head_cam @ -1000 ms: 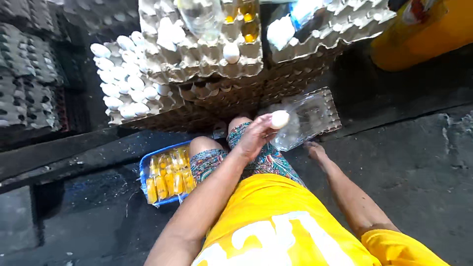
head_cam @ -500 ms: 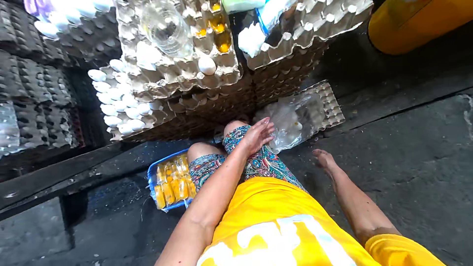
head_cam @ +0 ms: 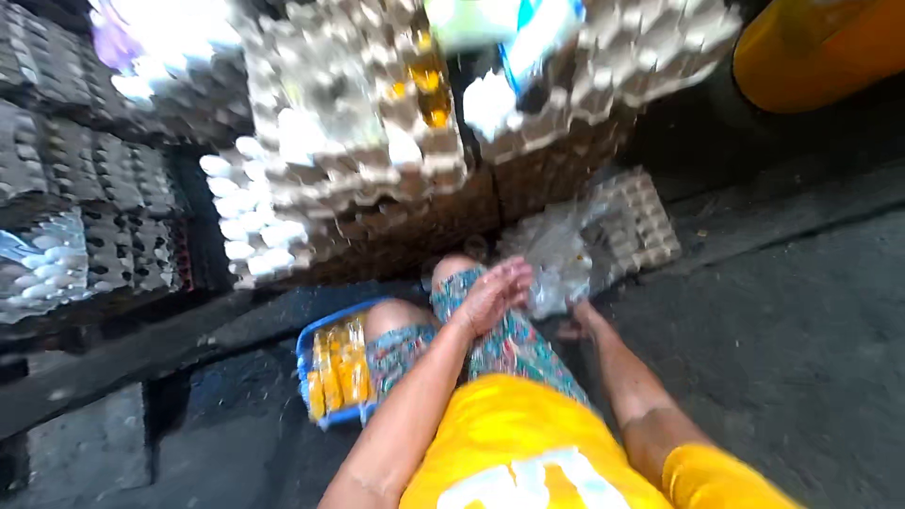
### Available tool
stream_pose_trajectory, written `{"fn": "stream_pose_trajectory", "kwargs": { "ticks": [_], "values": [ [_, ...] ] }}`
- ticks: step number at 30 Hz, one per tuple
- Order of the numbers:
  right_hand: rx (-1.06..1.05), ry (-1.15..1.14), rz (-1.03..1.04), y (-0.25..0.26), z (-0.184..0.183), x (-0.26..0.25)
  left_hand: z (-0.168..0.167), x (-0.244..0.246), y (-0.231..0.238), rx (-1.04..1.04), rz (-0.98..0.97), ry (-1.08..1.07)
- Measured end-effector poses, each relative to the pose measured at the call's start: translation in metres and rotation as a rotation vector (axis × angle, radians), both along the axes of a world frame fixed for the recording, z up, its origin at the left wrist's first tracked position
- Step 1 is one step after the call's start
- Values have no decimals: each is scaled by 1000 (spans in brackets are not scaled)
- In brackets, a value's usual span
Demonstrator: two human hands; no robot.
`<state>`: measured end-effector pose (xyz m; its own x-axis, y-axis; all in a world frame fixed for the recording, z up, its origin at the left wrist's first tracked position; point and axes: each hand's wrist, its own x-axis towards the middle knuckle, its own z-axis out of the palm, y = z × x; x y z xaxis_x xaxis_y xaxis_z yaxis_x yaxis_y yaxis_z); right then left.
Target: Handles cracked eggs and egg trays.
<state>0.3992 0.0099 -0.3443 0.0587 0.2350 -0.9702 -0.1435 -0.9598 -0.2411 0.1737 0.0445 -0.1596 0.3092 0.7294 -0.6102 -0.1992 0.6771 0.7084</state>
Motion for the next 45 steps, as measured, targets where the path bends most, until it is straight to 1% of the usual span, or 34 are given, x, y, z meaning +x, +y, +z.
{"fn": "stream_pose_trajectory", "kwargs": {
  "ticks": [2,5,7,8,9,10,11,12,13,14,16,18,19,20,22,23,26,29,31,32,35,37,40,42,45],
  "values": [
    [-28,62,-47,16,14,-13,10,4,9,15,13,-8],
    [-52,105,-111,26,4,-24,17,4,12,-18,42,-14],
    [36,25,-153,33,-3,-26,17,2,14,-27,46,-10],
    [105,-76,-116,38,-7,-25,16,1,16,-29,47,-12],
    [180,-199,17,43,-8,-19,16,1,17,-31,49,-14],
    [263,-353,247,48,-7,-12,15,2,17,-31,52,-13],
    [347,-478,429,52,-4,-7,14,3,17,-33,51,-14],
    [413,-565,538,55,4,-4,13,4,16,-33,45,-15],
    [482,-629,598,56,15,-4,11,6,15,-31,38,-17],
    [566,-679,642,56,26,-6,9,7,14,-25,30,-21],
    [837,-741,669,52,54,-16,6,10,11,2,12,-14],
    [1127,-719,672,50,88,-32,6,13,10,44,-1,1],
    [1236,-692,688,47,105,-41,6,14,9,70,-14,8],
    [1318,-657,710,41,118,-48,6,15,7,96,-28,18],
    [1421,-620,721,29,127,-56,12,15,2,117,-33,46],
    [1408,-612,727,23,126,-56,19,14,-1,113,-33,61],
    [1243,-648,814,11,110,-40,42,0,-5,134,-41,97],
    [1259,-690,860,-3,95,-24,61,-27,-9,233,-20,188],
    [1232,-666,941,-6,100,-20,66,-52,-15,273,22,254],
    [1180,-645,1006,-5,107,-20,69,-65,-19,282,52,272],
    [962,-616,1199,4,126,-26,72,-108,-33,266,210,300],
    [873,-619,1285,10,133,-32,75,-135,-41,213,356,292],
    [771,-616,1374,17,142,-38,82,-165,-39,141,608,311],
    [690,-623,1435,24,146,-41,84,-182,-32,220,640,458],
    [620,-624,1485,29,151,-41,97,-189,-15,508,543,771]
  ]
}}
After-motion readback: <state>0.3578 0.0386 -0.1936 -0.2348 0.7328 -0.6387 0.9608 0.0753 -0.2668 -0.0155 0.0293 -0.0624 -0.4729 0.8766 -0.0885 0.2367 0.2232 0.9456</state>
